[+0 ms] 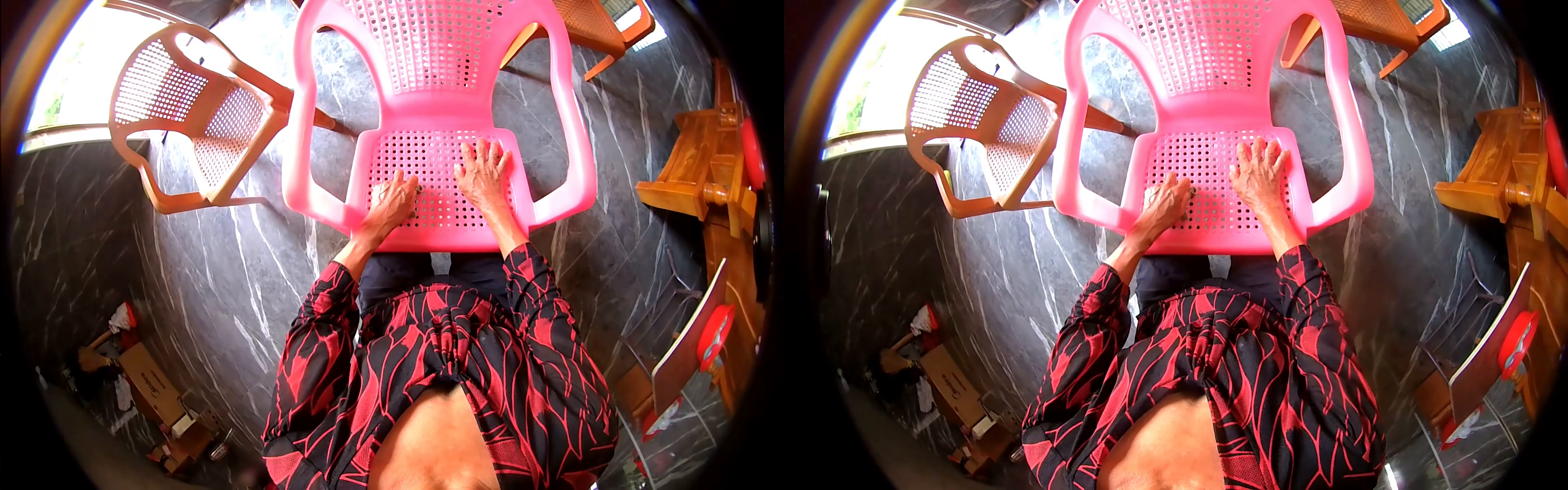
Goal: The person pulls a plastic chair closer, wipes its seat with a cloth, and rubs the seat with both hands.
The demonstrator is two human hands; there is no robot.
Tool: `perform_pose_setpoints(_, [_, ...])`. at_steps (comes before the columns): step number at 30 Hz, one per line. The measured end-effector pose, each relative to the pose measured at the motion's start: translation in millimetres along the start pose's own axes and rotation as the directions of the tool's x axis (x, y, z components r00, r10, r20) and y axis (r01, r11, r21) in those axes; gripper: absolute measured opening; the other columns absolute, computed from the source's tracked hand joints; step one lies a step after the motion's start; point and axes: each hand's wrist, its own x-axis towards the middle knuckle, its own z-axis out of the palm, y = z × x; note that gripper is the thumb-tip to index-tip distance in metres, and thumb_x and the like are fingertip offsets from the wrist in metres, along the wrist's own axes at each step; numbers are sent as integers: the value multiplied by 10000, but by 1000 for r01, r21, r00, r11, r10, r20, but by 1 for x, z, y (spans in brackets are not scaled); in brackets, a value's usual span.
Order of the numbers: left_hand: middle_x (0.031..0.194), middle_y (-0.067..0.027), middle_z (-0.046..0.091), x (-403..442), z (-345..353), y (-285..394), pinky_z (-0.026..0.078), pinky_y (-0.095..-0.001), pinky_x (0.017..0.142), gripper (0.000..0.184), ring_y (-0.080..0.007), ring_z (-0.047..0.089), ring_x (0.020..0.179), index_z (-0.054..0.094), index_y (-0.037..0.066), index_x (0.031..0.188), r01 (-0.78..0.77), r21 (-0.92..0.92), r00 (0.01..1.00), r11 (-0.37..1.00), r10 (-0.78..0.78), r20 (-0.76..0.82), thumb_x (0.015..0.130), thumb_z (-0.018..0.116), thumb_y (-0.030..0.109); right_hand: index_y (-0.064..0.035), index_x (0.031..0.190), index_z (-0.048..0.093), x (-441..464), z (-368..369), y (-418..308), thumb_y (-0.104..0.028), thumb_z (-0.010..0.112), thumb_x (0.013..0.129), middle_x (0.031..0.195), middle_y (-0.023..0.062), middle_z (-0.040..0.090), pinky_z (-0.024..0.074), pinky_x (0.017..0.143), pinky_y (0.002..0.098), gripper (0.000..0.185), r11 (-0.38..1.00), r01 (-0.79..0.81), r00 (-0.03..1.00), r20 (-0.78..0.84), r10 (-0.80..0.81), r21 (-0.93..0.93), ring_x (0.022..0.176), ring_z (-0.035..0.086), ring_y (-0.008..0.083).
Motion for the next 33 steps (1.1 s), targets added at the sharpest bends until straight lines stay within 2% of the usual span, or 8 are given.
perform_pose_setpoints(6, [866, -209, 551, 8, -5, 5, 480, -488, 506, 107, -379, 605, 602, 549, 71, 938, -5, 33, 1000, 999, 5, -21, 884, 550, 164, -98, 1390, 474, 0, 1, 0, -411, 493, 905, 1452, 240, 372, 137, 1070, 712, 578, 1000, 2, 1000, 0, -2, 4, 1344, 278, 510])
perform_pose_setpoints(11, [846, -217, 558, 20, -6, 5, 483, -493, 509, 121, -389, 605, 599, 544, 68, 932, 1, 0, 999, 1000, -1, -41, 880, 557, 177, -96, 1391, 470, 0, 0, 0, -406, 501, 902, 1448, 242, 376, 143, 1068, 712, 580, 1000, 6, 1000, -13, -6, 1, 1342, 280, 511])
perform_pose_setpoints(13, [853, -221, 560, 27, -3, 4, 484, -496, 510, 126, -393, 608, 606, 544, 67, 933, 2, 1, 999, 1000, -2, -44, 879, 561, 179, -121, 1391, 460, -1, -1, 0, -365, 545, 891, 1431, 228, 390, 164, 1076, 696, 563, 1000, -1, 1000, -16, 1, -5, 1338, 300, 495])
perform_pose_setpoints(15, [855, -200, 566, 34, -1, 4, 503, -452, 521, 170, -337, 634, 614, 536, 73, 905, -32, 79, 994, 996, 40, -104, 816, 627, 187, -121, 1389, 460, -1, 0, 0, -362, 553, 888, 1429, 226, 387, 167, 1075, 696, 564, 1000, 1, 1000, -25, -1, -6, 1336, 300, 497])
perform_pose_setpoints(21, [857, -195, 575, 58, 5, 0, 521, -453, 561, 223, -339, 647, 646, 535, 70, 910, 13, 138, 994, 990, 3, -112, 803, 667, 214, -123, 1384, 463, 0, -3, -1, -366, 570, 881, 1428, 224, 377, 170, 1072, 699, 569, 1000, -2, 1000, -24, 2, 1, 1335, 296, 499])
perform_pose_setpoints(27, [860, -205, 572, 65, 7, 4, 521, -448, 557, 213, -343, 643, 643, 540, 69, 918, 64, 135, 986, 989, -42, -162, 827, 657, 222, -123, 1383, 466, 0, -2, -1, -372, 580, 877, 1422, 225, 384, 170, 1070, 703, 576, 1000, -3, 1000, -27, 3, 10, 1332, 300, 498])
perform_pose_setpoints(30, [890, -242, 580, 64, 11, 1, 509, -486, 542, 139, -387, 625, 631, 550, 54, 896, 51, 49, 979, 997, -40, -201, 846, 589, 178, -121, 1378, 473, 0, -1, -2, -372, 579, 875, 1423, 225, 387, 166, 1072, 703, 572, 1000, -3, 999, -34, 4, 11, 1333, 301, 499])
perform_pose_setpoints(33, [885, -234, 581, 61, 13, -3, 509, -486, 542, 139, -386, 626, 639, 551, 54, 894, 3, 72, 981, 997, 11, -196, 857, 578, 185, -123, 1372, 482, 0, 2, 0, -367, 578, 872, 1423, 223, 390, 164, 1073, 702, 564, 1000, -4, 999, -43, 5, 11, 1331, 304, 499])
